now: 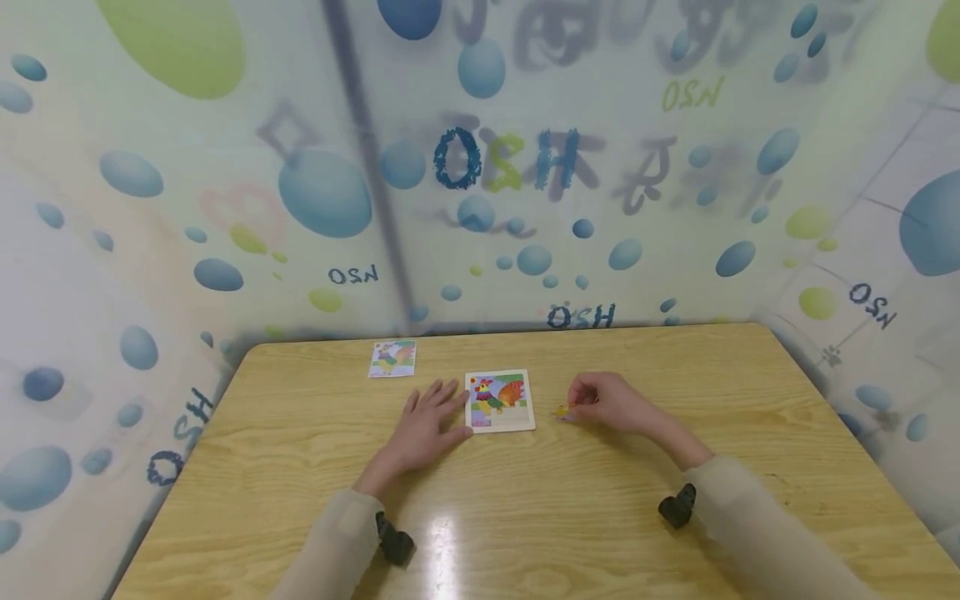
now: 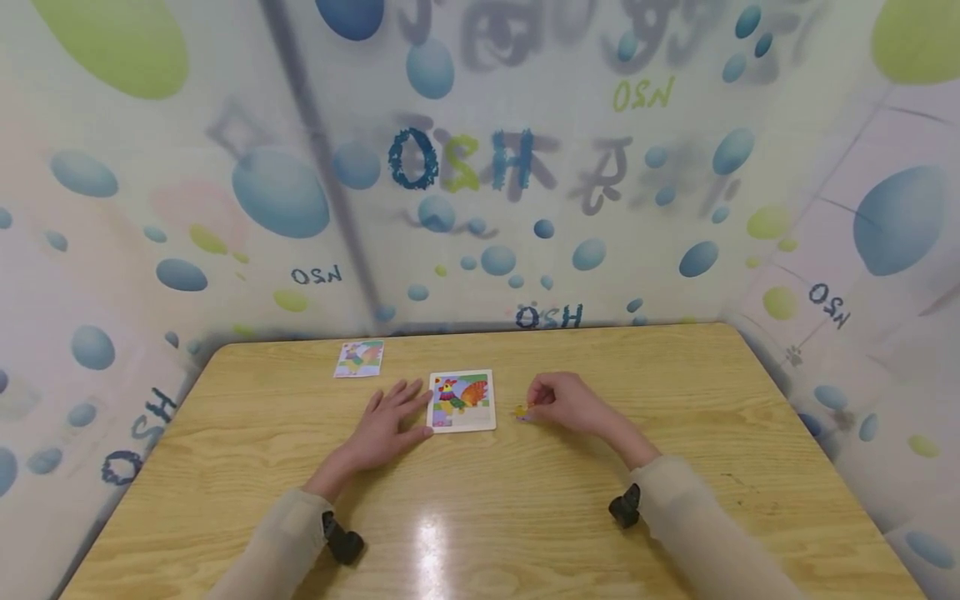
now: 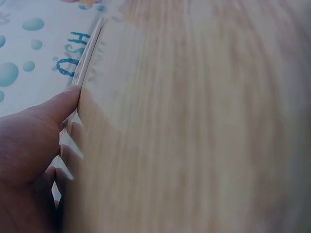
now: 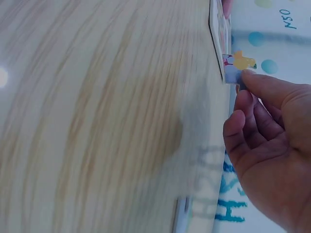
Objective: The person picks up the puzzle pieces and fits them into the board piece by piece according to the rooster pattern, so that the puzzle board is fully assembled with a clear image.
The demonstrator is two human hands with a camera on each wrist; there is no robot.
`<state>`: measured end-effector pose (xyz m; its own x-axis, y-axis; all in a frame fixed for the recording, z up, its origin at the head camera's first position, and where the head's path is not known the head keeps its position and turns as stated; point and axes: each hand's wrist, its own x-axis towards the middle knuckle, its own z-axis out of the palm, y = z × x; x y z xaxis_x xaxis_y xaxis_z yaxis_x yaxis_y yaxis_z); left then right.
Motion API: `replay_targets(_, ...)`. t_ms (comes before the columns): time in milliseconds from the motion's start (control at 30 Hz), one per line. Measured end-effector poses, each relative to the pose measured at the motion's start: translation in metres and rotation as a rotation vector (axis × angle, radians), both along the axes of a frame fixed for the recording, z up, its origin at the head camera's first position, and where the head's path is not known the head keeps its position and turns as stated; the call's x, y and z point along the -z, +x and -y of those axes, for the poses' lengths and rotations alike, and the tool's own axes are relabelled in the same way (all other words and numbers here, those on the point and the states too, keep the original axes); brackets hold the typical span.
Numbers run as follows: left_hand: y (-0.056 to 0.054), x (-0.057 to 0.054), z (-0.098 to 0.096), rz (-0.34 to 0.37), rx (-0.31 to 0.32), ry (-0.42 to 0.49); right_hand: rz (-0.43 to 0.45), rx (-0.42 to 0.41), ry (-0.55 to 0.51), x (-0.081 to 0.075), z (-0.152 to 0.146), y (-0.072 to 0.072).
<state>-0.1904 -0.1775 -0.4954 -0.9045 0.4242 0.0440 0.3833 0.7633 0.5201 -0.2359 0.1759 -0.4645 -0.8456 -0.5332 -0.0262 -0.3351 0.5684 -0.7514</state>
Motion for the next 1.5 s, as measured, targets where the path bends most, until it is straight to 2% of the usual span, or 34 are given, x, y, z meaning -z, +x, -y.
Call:
replay_targets(200, 0.002, 0.003, 0.003, 0.002, -0.007, 0.005, 0.016, 0.001, -0.041, 0.005, 0.03, -0.002)
replay_targets(433, 0.001, 0.0, 0.002, 0.031, -0.013, -0.03, 0.061, 0.006, -0.114, 0.008, 0.064, -0.003)
replay_targets(567, 0.002, -0.001, 0.0, 0.023, -0.01, -0.027, 0.059, 0.002, -0.144, 0.013, 0.075, -0.003)
replay_targets(767, 0.0, 0.0, -0.001, 0.0, -0.005, -0.005, 0.046, -0.02, -0.156, 0.015, 0.084, -0.002)
replay_targets(933, 0.0, 0.001, -0.003, -0.021, 0.007, 0.013, 0.053, -0.003, -0.143, 0.017, 0.086, -0.001)
replay_targets(1167, 0.001, -0.002, -0.004, -0.009, -0.003, 0.011, 0.073, -0.002, -0.14, 0.02, 0.09, -0.001)
replay_targets(1500, 0.0, -0.005, -0.003, 0.022, -0.017, -0.016, 0.045, 0.004, -0.094, 0.021, 0.1, -0.001)
